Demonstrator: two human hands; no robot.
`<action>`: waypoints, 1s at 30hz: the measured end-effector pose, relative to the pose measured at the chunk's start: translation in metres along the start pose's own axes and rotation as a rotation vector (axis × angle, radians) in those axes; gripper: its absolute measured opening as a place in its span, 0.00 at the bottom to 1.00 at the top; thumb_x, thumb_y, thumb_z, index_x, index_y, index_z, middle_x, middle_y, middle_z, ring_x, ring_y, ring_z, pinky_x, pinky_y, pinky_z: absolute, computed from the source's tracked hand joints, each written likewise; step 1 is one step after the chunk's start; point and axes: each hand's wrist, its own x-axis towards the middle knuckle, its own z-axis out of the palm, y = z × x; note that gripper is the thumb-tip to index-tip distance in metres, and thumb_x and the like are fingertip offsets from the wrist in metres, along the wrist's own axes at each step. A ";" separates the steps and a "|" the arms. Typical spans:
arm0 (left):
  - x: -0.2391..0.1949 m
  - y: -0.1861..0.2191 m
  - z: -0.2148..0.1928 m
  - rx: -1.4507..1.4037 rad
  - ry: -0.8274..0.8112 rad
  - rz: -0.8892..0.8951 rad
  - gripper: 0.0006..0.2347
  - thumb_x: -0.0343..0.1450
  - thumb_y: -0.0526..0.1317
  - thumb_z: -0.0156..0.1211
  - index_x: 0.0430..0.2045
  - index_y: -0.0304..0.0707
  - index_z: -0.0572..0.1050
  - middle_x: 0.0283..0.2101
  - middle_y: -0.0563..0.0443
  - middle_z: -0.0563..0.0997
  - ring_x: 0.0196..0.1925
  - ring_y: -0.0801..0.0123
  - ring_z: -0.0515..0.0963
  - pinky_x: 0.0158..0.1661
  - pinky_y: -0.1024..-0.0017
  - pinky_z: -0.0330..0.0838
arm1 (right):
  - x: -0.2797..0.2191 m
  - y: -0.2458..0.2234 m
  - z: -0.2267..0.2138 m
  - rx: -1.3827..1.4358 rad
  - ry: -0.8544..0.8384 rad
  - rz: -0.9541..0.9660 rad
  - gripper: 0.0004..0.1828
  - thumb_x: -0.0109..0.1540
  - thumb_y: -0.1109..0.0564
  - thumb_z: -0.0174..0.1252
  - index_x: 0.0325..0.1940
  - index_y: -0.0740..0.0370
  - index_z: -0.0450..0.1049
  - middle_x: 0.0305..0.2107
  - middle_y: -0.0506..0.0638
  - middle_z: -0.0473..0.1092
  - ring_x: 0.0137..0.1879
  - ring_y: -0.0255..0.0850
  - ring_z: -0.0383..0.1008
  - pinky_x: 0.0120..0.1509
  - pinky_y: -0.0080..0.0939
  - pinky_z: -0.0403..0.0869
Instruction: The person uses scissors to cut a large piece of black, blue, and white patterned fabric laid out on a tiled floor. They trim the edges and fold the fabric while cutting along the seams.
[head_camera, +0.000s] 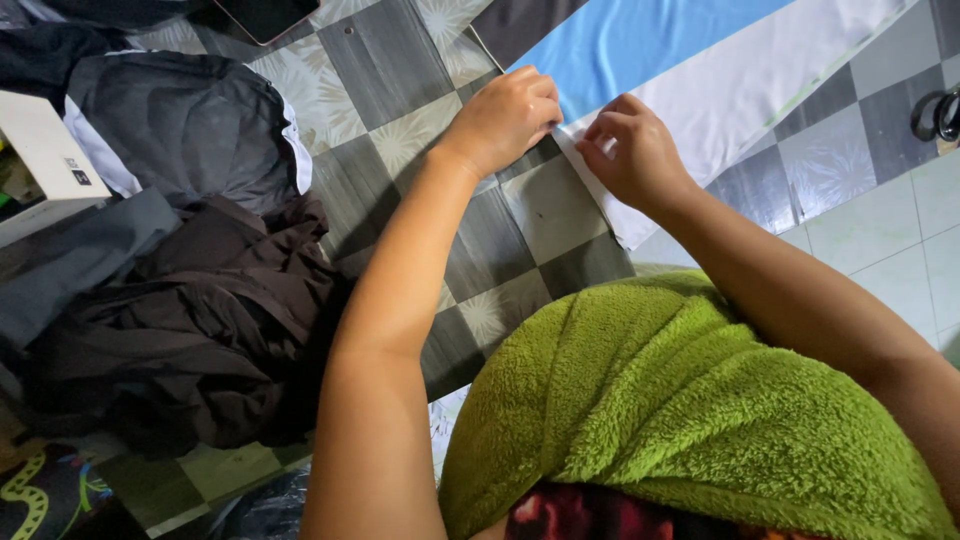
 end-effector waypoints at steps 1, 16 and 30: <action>0.000 0.001 0.001 0.000 0.000 0.000 0.03 0.62 0.30 0.65 0.24 0.39 0.79 0.31 0.54 0.75 0.36 0.62 0.71 0.34 0.68 0.69 | -0.001 0.000 0.000 0.000 0.001 0.000 0.05 0.60 0.62 0.62 0.30 0.64 0.74 0.34 0.54 0.65 0.27 0.43 0.67 0.34 0.39 0.71; -0.003 0.010 -0.007 0.129 0.117 0.011 0.06 0.60 0.31 0.65 0.20 0.43 0.73 0.32 0.56 0.72 0.38 0.64 0.69 0.37 0.70 0.64 | -0.018 0.002 0.009 -0.260 -0.033 0.074 0.14 0.55 0.50 0.65 0.31 0.62 0.70 0.28 0.53 0.67 0.34 0.53 0.68 0.36 0.50 0.67; -0.007 0.015 -0.008 0.147 0.143 0.051 0.08 0.59 0.27 0.66 0.21 0.43 0.74 0.32 0.55 0.73 0.38 0.65 0.70 0.38 0.69 0.67 | -0.031 -0.008 -0.010 -0.109 -0.007 0.001 0.05 0.59 0.64 0.62 0.32 0.64 0.71 0.28 0.53 0.69 0.31 0.43 0.70 0.34 0.40 0.68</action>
